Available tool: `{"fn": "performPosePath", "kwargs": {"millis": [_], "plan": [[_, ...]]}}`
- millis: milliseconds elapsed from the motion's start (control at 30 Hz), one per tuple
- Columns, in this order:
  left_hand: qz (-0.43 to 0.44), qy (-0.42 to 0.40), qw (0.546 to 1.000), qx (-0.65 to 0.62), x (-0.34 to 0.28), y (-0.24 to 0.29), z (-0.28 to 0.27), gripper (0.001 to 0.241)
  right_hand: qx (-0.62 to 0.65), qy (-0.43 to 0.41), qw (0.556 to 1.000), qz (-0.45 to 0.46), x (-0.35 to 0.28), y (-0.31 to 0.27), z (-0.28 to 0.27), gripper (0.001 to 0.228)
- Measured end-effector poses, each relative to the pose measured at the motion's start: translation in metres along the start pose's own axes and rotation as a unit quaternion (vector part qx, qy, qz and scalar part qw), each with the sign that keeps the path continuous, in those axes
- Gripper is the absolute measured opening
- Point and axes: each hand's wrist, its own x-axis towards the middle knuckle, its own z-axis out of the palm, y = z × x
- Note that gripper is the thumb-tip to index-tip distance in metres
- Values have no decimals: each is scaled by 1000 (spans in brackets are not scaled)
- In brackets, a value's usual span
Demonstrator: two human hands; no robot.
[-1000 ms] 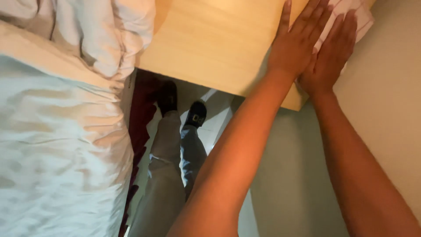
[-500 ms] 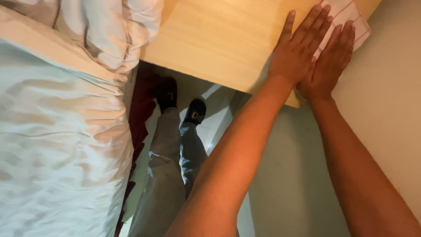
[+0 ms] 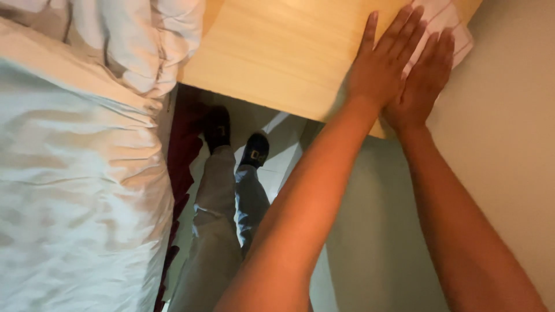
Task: The person wipes a wooden desk, a bedside table, and the bed runner using a white cloth. They move between surfaces, wiping each area thoroughly with both hands.
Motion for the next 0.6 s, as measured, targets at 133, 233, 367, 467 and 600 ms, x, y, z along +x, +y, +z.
{"fn": "performPosePath", "kwargs": {"millis": [133, 233, 367, 467, 600], "plan": [[20, 16, 1000, -6, -32, -6, 13, 80, 8, 15, 1000, 9, -30, -17, 6, 65], [33, 36, 999, -5, -51, -6, 17, 80, 10, 19, 1000, 14, -48, -28, 3, 64], [34, 34, 999, 1, -65, -8, 15, 79, 14, 15, 1000, 15, -59, -36, 4, 64], [33, 36, 999, -8, -67, -9, 16, 78, 15, 9, 1000, 13, -61, -35, 6, 64], [38, 34, 998, -20, -66, -9, 18, 77, 8, -4, 1000, 9, -60, -33, 6, 66]]}}
